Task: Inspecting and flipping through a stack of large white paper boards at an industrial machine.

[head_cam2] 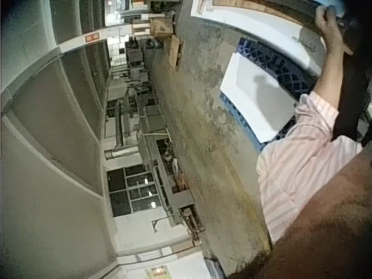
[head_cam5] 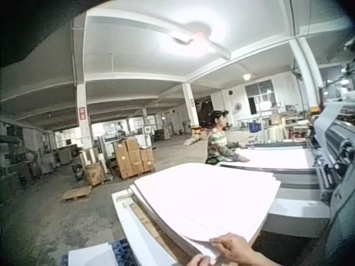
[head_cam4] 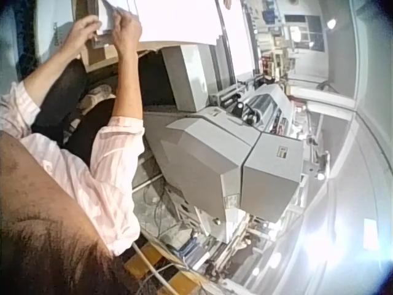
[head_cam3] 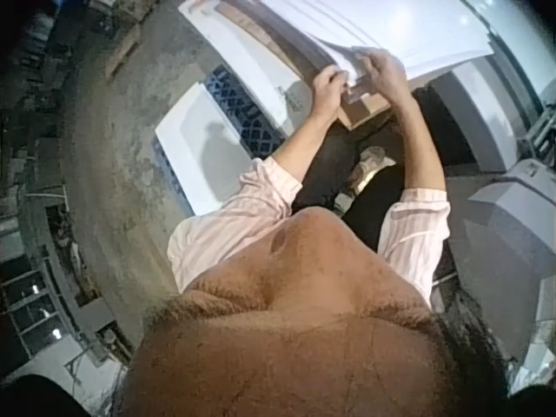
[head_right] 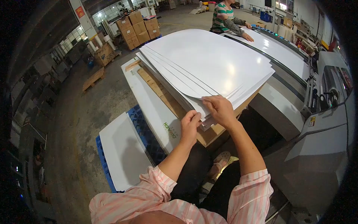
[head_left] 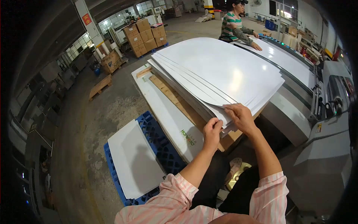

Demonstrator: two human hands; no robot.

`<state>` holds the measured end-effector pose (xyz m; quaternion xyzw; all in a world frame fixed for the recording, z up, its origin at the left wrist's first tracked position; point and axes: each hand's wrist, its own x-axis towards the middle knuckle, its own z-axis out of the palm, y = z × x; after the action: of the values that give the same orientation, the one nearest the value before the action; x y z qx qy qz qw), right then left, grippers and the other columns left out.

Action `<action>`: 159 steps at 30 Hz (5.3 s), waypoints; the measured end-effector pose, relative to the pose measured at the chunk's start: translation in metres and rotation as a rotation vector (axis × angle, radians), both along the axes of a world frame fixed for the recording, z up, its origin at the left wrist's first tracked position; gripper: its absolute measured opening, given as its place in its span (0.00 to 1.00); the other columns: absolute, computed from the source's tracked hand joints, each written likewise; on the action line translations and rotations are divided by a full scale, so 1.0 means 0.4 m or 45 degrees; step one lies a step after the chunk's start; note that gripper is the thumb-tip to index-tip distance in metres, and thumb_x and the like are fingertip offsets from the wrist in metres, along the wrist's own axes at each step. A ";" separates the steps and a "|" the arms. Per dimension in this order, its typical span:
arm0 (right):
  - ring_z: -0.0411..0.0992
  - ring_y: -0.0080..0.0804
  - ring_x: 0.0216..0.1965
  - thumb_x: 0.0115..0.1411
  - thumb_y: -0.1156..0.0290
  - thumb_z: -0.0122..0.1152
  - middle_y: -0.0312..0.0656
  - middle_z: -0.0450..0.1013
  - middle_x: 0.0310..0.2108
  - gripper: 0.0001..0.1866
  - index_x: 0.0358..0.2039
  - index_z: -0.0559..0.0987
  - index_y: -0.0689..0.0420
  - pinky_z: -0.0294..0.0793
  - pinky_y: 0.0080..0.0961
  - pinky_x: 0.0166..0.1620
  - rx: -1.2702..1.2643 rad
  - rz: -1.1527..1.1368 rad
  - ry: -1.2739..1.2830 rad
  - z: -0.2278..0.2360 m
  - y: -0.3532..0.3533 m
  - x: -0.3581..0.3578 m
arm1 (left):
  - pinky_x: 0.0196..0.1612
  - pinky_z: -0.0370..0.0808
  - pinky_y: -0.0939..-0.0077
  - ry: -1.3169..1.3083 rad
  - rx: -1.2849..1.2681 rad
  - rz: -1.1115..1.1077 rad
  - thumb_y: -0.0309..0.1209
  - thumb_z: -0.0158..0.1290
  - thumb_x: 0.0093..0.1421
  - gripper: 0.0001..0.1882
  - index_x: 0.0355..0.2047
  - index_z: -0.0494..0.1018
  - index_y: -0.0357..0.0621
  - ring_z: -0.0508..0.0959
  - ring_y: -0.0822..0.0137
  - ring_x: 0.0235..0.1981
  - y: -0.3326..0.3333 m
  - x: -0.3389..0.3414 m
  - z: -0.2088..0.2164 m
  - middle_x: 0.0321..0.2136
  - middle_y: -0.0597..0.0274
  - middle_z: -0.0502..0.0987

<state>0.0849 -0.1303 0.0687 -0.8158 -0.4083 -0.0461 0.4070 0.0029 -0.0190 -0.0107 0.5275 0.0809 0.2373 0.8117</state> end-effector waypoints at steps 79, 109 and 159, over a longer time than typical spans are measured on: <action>0.67 0.44 0.45 0.54 0.71 0.54 0.44 0.70 0.46 0.13 0.39 0.77 0.59 0.66 0.33 0.48 0.037 0.023 -0.328 -0.032 -0.033 0.005 | 0.34 0.69 0.82 0.020 0.118 0.032 0.33 0.47 0.61 0.10 0.34 0.71 0.39 0.69 0.78 0.29 -0.001 0.010 -0.016 0.28 0.70 0.70; 0.71 0.47 0.44 0.57 0.46 0.47 0.56 0.72 0.37 0.34 0.38 0.73 0.73 0.64 0.39 0.52 1.162 0.904 1.180 0.289 -0.105 -0.368 | 0.28 0.63 0.85 -0.050 -0.197 -0.085 0.34 0.46 0.60 0.10 0.25 0.68 0.43 0.64 0.80 0.25 -0.007 0.027 0.010 0.22 0.73 0.65; 0.71 0.35 0.35 0.59 0.56 0.49 0.48 0.72 0.31 0.24 0.43 0.72 0.67 0.69 0.28 0.41 1.254 0.919 1.128 0.199 -0.234 -0.325 | 0.40 0.77 0.72 -0.109 -0.122 -0.031 0.27 0.44 0.61 0.08 0.33 0.67 0.33 0.72 0.72 0.32 -0.020 -0.005 0.041 0.30 0.61 0.69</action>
<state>-0.0451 -0.2240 0.1483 -0.2975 -0.3805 0.2452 0.8406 0.0009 -0.0270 0.0058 0.4783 0.0510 0.2455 0.8416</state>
